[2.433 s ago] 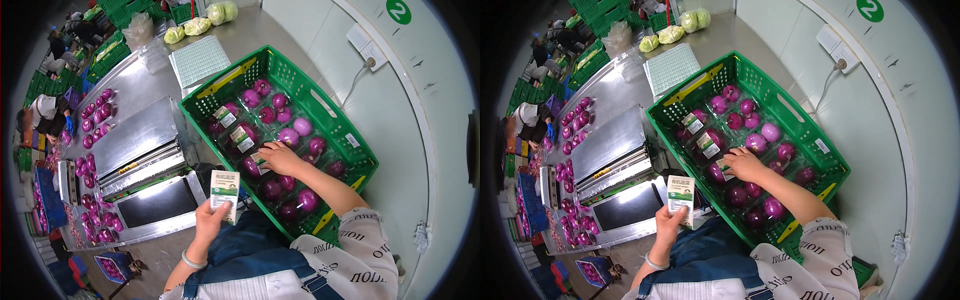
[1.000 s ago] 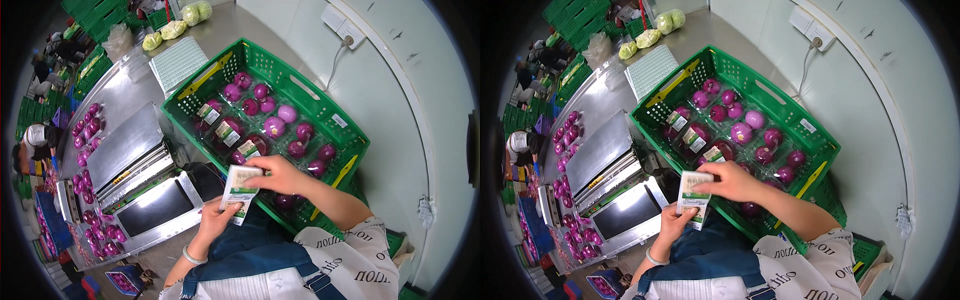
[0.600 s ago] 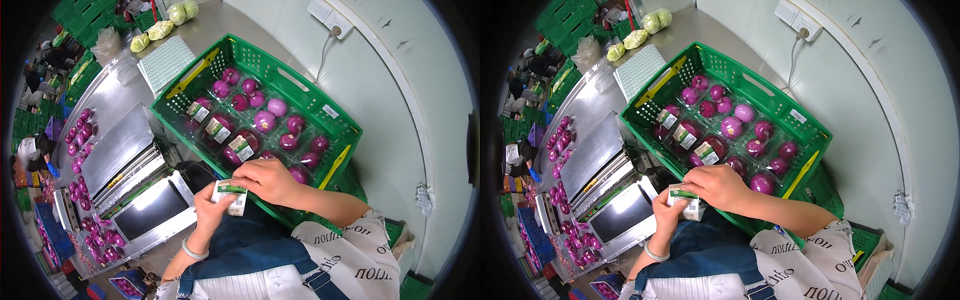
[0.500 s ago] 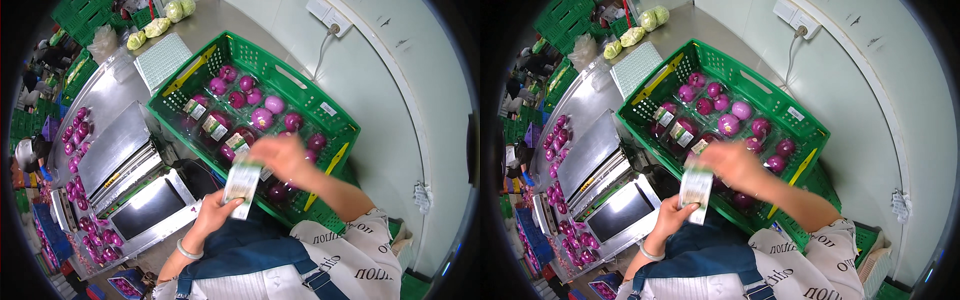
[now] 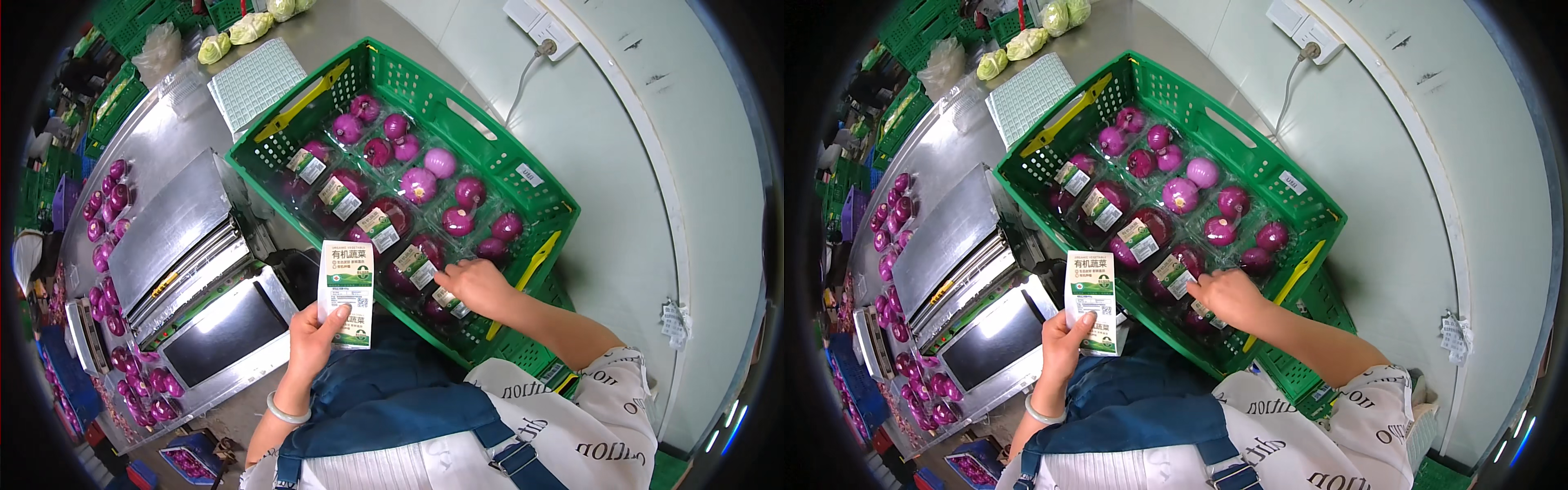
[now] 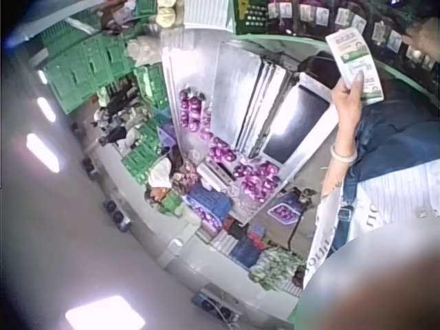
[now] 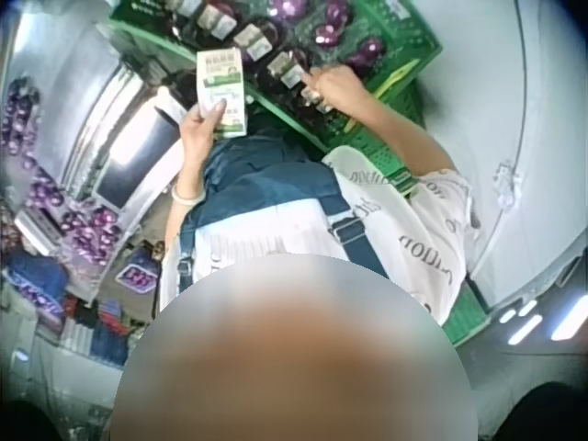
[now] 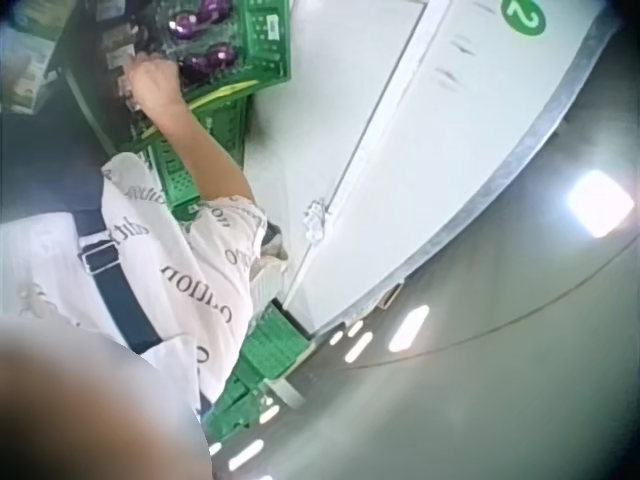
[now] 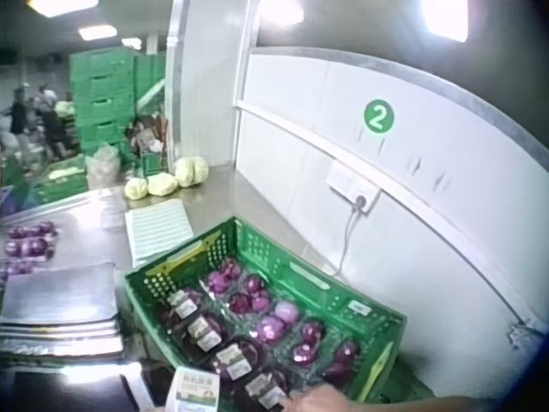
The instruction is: Peeling, trimming, wrapping in plastic, and labeling red onions in a food processing facility.
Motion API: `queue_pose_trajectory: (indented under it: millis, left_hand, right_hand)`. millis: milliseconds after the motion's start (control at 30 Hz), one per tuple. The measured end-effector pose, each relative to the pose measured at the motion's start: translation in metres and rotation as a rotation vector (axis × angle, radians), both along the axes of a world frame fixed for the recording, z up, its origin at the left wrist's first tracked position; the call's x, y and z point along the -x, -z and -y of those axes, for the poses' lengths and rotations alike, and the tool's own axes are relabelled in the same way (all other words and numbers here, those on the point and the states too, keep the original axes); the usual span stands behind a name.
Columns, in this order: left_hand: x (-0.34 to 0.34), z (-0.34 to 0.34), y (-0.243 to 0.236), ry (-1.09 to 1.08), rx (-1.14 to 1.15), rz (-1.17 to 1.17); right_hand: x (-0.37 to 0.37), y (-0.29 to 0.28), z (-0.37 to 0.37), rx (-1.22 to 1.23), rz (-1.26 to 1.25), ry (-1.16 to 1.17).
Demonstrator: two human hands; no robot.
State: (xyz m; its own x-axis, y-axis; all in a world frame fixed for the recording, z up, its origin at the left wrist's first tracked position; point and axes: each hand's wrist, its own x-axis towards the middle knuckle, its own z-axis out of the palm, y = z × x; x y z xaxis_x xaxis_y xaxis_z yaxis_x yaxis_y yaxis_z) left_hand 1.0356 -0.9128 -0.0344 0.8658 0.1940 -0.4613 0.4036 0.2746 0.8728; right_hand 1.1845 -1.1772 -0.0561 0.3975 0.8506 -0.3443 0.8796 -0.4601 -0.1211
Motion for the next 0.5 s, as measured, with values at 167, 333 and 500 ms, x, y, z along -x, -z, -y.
queue_pose_trajectory:
  millis: [167,333,500]
  left_hand:
    - [-0.004,0.014,-0.005,0.087,-0.009,0.095]
    - [-0.012,0.02,-0.005,0.269,-0.161,0.183]
    - [-0.032,0.04,-0.013,-0.017,-0.16,0.44]
  right_hand:
    - [-0.002,0.011,0.009,-0.228,-0.186,0.03]
    - [-0.003,-0.078,-0.055,-0.741,-1.093,0.633]
    - [0.019,-0.076,-0.07,-0.801,-0.37,0.298]
